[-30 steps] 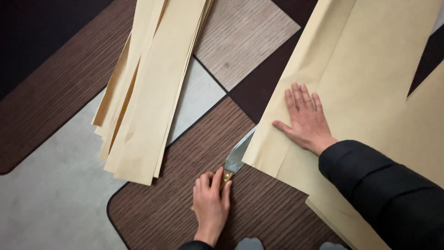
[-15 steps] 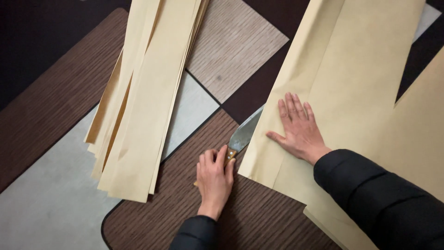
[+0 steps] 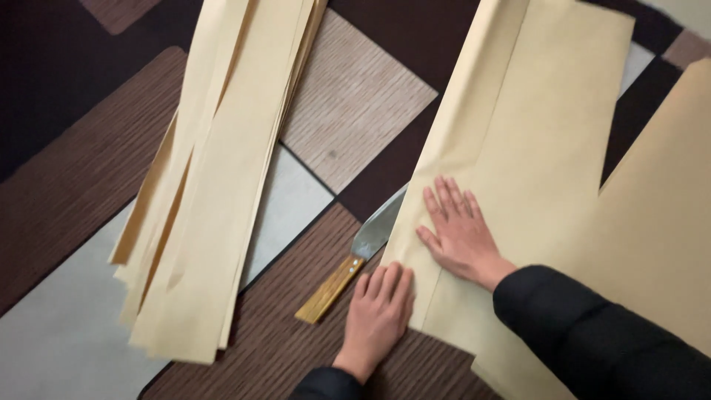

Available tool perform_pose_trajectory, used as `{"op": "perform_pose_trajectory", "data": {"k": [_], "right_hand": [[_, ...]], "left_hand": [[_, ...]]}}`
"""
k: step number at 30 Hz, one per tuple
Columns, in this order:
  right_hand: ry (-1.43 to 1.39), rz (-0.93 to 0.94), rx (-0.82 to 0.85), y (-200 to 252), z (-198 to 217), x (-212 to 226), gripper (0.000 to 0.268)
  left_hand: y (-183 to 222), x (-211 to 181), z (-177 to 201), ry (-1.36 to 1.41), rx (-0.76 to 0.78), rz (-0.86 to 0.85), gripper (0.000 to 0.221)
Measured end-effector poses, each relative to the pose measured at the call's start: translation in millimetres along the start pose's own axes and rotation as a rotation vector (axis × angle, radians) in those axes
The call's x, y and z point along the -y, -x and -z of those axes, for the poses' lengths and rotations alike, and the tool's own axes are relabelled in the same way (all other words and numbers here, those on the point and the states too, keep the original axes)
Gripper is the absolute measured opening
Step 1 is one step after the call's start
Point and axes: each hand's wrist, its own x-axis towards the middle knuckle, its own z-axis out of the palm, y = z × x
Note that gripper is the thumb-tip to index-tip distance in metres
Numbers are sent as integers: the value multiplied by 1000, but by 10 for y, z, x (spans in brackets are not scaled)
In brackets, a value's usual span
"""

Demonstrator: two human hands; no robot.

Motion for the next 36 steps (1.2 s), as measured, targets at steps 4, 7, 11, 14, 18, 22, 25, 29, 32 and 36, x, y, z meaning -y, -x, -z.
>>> {"op": "perform_pose_trajectory", "data": {"k": [4,7,11,14,18,22,25,29,32,36], "right_hand": [[-49,17,-208,-297,168,-121,69],[84,-108,-167,-944,211,-499,74],[156,-153,-103,-1746,189,-1073,75],[40,-216,-91,-1816,526,-1020,75],[-76,-226,-203,-1752,585,-1008,78],[-65,-209,-233,-1772,534,-1000,78],[-42,-209,-265,-1738,488,-1048,78],[-64,-224,-217,-1733,501,-1012,78],[-56,-222,-219,-1750,512,-1031,78],[-72,-234,-198,-1751,539,-996,78]], "left_hand": [[69,13,-71,-3,3,28,39],[92,12,-172,-5,27,38,42],[81,45,-184,-5,3,36,41],[39,32,-155,-11,-10,67,35],[-132,55,-54,19,-26,55,29],[-88,354,30,-19,-64,146,38],[48,477,32,-173,106,421,68],[204,460,33,-138,33,502,55],[89,446,33,-45,14,509,46],[-11,462,-140,2,99,488,49]]}}
